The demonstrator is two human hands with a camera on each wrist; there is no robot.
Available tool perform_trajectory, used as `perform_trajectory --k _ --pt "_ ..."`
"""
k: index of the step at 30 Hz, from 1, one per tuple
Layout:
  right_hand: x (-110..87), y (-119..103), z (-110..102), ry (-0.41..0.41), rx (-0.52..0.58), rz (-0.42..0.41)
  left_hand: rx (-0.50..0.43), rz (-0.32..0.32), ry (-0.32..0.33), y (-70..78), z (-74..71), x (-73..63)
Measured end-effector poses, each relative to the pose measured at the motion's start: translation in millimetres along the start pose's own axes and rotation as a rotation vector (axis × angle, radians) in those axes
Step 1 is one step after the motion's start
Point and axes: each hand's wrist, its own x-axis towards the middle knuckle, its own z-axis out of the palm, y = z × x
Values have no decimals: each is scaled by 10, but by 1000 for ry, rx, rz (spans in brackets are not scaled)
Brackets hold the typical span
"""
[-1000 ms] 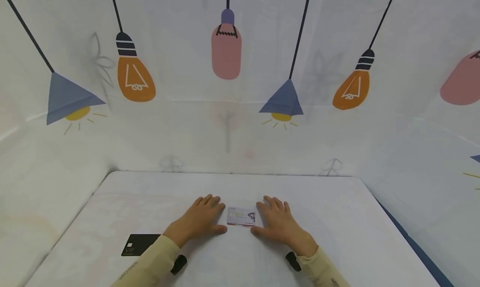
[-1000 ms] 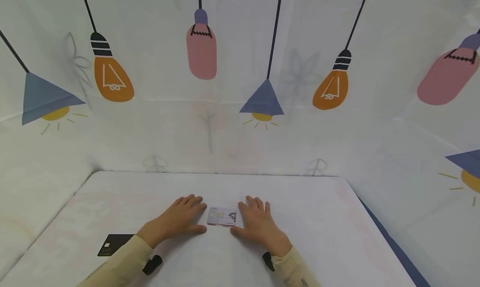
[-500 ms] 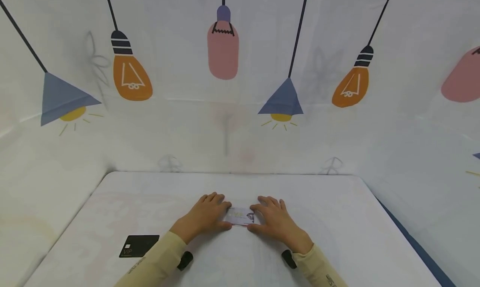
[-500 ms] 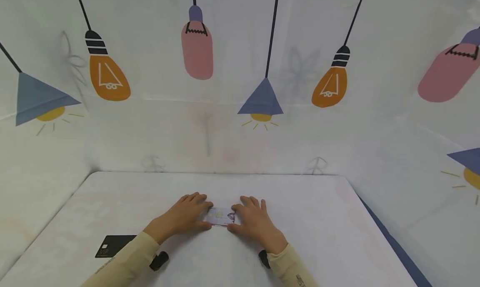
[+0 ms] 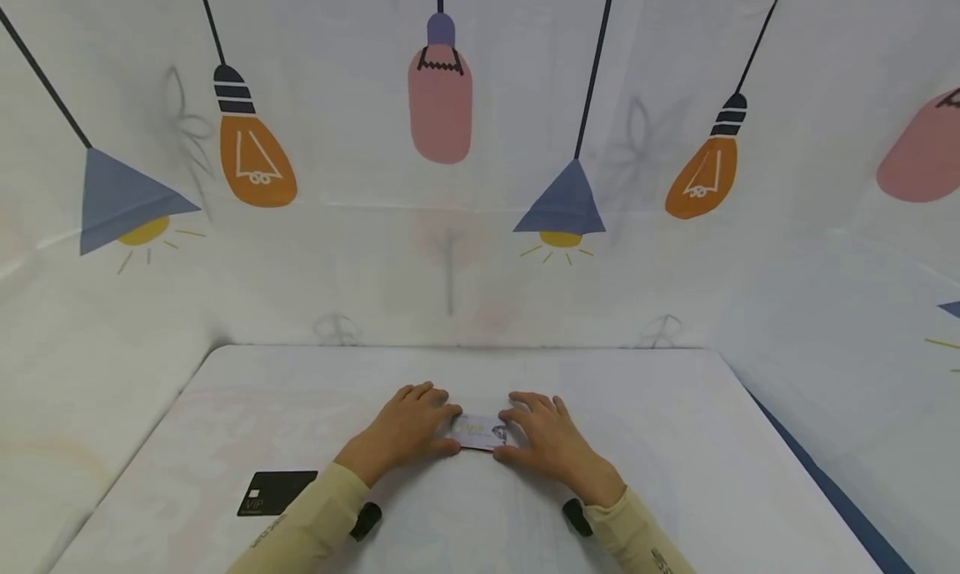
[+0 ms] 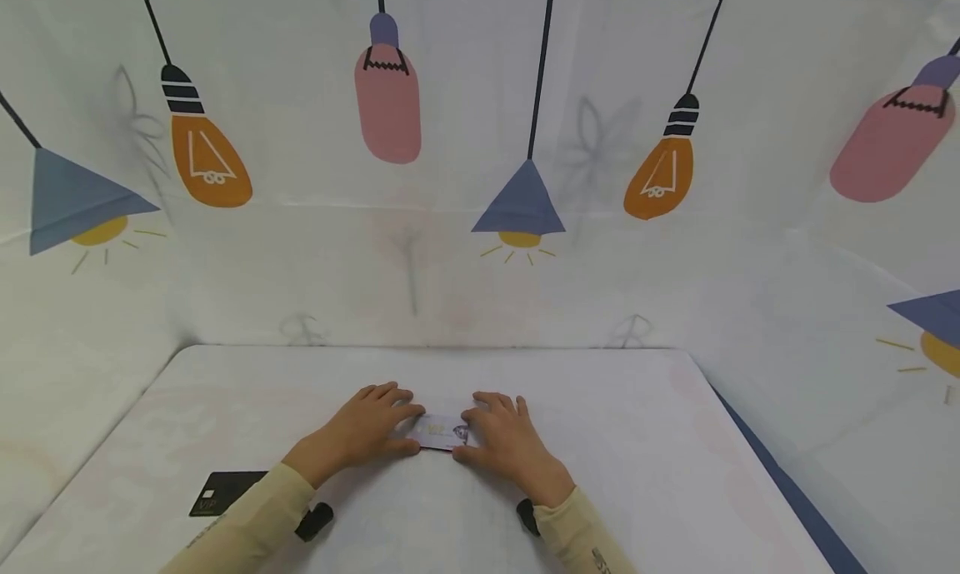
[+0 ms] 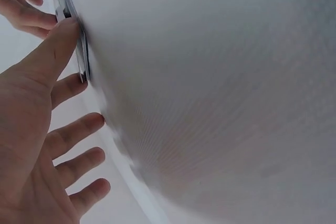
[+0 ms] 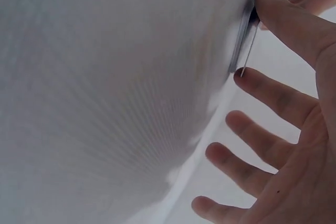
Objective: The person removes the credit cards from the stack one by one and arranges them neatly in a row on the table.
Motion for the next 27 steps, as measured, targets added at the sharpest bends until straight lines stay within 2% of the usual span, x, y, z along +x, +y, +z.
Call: perform_trajectory --k 9,19,22,27 --pt "-33 -46 -29 91 -34 -54 -8 54 103 -70 -41 -57" --pt "-21 -135 -53 209 -24 -142 -49 116 212 -140 -112 -205" --pt "-18 -178 -71 217 1 -169 -68 114 231 -156 -153 -269" --pt "-26 -269 -115 180 50 -190 -86 104 226 -191 -203 -390"
